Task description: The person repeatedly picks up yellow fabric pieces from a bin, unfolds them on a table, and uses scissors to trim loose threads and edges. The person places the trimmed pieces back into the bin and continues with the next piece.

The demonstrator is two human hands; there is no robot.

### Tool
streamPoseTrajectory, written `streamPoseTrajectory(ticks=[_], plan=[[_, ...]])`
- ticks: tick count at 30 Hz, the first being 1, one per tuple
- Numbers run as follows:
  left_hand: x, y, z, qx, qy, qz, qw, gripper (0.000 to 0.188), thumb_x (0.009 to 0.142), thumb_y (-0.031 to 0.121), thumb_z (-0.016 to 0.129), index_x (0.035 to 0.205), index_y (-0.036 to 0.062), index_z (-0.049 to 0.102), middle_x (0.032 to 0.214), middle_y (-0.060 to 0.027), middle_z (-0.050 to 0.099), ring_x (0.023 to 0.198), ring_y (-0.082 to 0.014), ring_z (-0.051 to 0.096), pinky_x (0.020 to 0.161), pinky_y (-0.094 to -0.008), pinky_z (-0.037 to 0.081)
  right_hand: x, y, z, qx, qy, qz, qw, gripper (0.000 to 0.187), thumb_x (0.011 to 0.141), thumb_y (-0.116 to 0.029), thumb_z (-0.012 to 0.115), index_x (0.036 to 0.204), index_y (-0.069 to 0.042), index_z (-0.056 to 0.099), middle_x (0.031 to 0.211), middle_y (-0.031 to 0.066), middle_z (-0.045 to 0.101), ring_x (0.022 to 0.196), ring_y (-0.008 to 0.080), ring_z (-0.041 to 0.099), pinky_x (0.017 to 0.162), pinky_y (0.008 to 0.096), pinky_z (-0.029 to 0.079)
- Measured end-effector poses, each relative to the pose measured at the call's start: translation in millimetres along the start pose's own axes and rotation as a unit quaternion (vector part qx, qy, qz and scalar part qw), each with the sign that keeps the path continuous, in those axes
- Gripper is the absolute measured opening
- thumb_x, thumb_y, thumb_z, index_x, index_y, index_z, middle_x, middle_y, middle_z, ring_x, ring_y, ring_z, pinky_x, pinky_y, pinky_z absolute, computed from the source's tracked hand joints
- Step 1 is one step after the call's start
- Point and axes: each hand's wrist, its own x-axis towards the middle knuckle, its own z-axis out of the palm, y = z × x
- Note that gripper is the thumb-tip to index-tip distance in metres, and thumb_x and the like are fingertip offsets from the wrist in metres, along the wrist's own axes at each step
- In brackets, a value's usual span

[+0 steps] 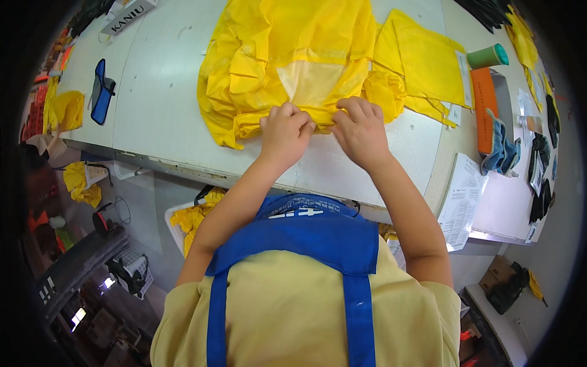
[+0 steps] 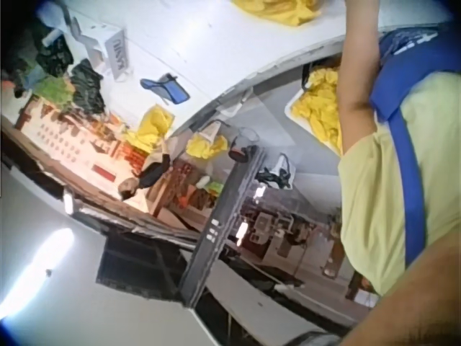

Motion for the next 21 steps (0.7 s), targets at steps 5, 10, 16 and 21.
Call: streamPoseTrajectory(ticks=[5,10,16,21], plan=[[-1,9,-6,0.008,0.013,0.03,0.999,0.007,0.076,0.02,0.064,0.078,0.0137,0.065,0.087,0.0003,0.056,0.088,-0.0241,0.051,0.074,-0.0424,0.033,2,-1,-1,-0.009,-0.04,-0.031,0.999,0.008,0.072,-0.016,0.064,0.078,-0.012,0.059,0.08,0.0008,0.055,0.084,0.0193,0.053,0.075,0.0328,0.039],[-2,7,-4,0.034,0.063,0.025,0.997,0.006,0.076,0.019,0.063,0.079,0.0137,0.064,0.086,0.0012,0.057,0.088,-0.0237,0.052,0.074,-0.0423,0.032,10,-2,-7,-0.017,-0.049,-0.035,0.998,0.008,0.073,-0.015,0.063,0.076,-0.011,0.057,0.076,0.0016,0.054,0.08,0.0199,0.052,0.072,0.0335,0.039],[-2,11,-12,0.03,0.051,0.024,0.998,0.006,0.077,0.018,0.062,0.079,0.0122,0.063,0.083,0.0,0.061,0.088,-0.0235,0.053,0.073,-0.0418,0.033,14,-12,-11,-0.009,-0.027,-0.008,1.0,0.01,0.074,-0.017,0.065,0.076,-0.011,0.057,0.078,0.0013,0.056,0.082,0.0202,0.053,0.073,0.0336,0.039],[0,13,-12,-0.03,0.099,0.089,0.991,0.006,0.076,0.017,0.062,0.078,0.0116,0.062,0.084,-0.0005,0.061,0.085,-0.0242,0.053,0.072,-0.0412,0.033,17,-19,-12,0.008,0.035,-0.029,0.999,0.012,0.072,-0.016,0.066,0.078,-0.011,0.057,0.082,0.0024,0.059,0.085,0.0213,0.055,0.074,0.0339,0.04]])
